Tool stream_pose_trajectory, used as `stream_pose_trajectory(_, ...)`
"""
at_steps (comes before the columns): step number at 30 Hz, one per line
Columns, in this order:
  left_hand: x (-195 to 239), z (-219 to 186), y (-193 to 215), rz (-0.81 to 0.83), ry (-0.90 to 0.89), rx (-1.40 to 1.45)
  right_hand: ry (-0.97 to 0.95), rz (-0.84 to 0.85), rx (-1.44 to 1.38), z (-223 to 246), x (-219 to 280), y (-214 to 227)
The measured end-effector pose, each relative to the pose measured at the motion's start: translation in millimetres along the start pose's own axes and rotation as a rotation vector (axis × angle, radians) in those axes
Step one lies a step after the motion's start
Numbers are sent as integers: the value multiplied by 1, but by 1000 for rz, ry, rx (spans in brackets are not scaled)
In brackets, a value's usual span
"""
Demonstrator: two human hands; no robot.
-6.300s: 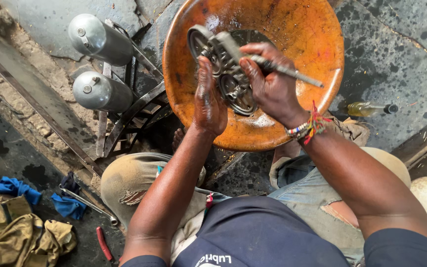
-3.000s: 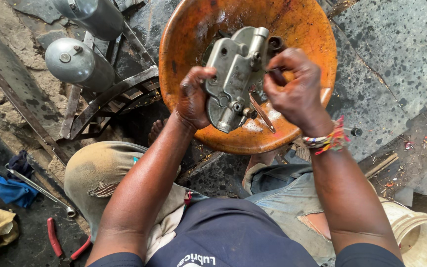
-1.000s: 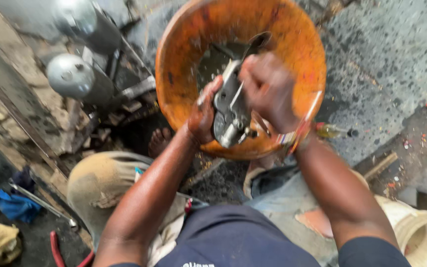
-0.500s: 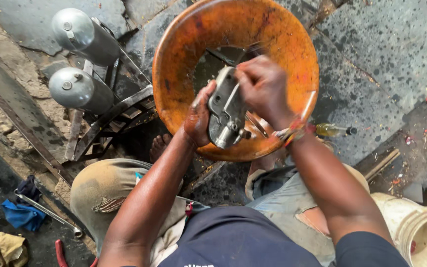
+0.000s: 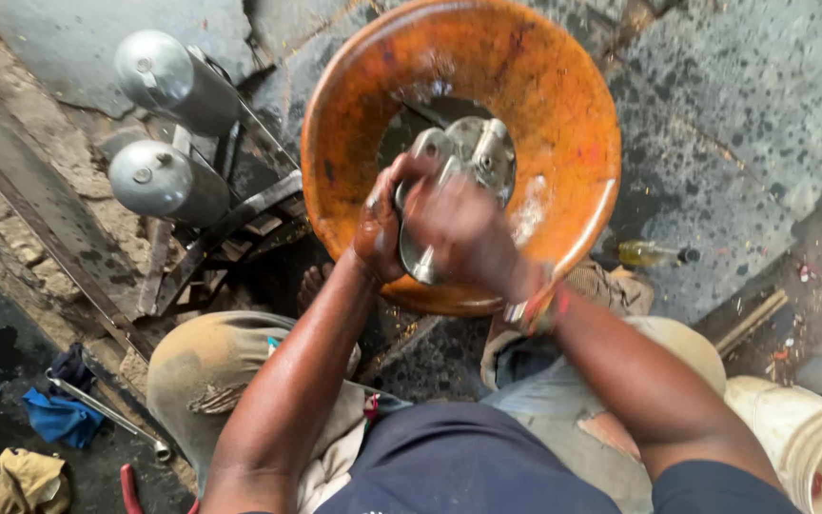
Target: The person scrubs a metal mechanical part with a wire brush over an orange basin filled with liquid. They repeatedly dip the part into the liquid and scrub various surfaces, including the sides and internal holes, to remove grime.
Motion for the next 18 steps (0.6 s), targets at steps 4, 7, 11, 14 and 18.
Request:
stream_pose_trajectory(4,3,21,-6,-106,407,489,-282,-9,-23,-16,-9,12)
stream_pose_trajectory(7,4,13,-4,-224,400,443,71,19,-232,36,8,7)
stream_pose_trajectory(11,9,2,-31,50,442,581,-455,-42,-188,-58,-7,27)
stream_pose_trajectory(14,1,-8,-37,21,402,515,-760,-119,-602,-83,1,50)
stream_pose_trajectory(18,-1,-14,-33,-12,435,596,-839,-146,-1204,-80,9,53)
Point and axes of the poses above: each hand's wrist, its own x-axis away from the middle knuckle, its own y-axis out of the back of the hand, z = x × y, the point moved 5 cm from there along -x, towards the middle knuckle, and after that the axes turned 4 degrees about -z, right-handed, at the moved point
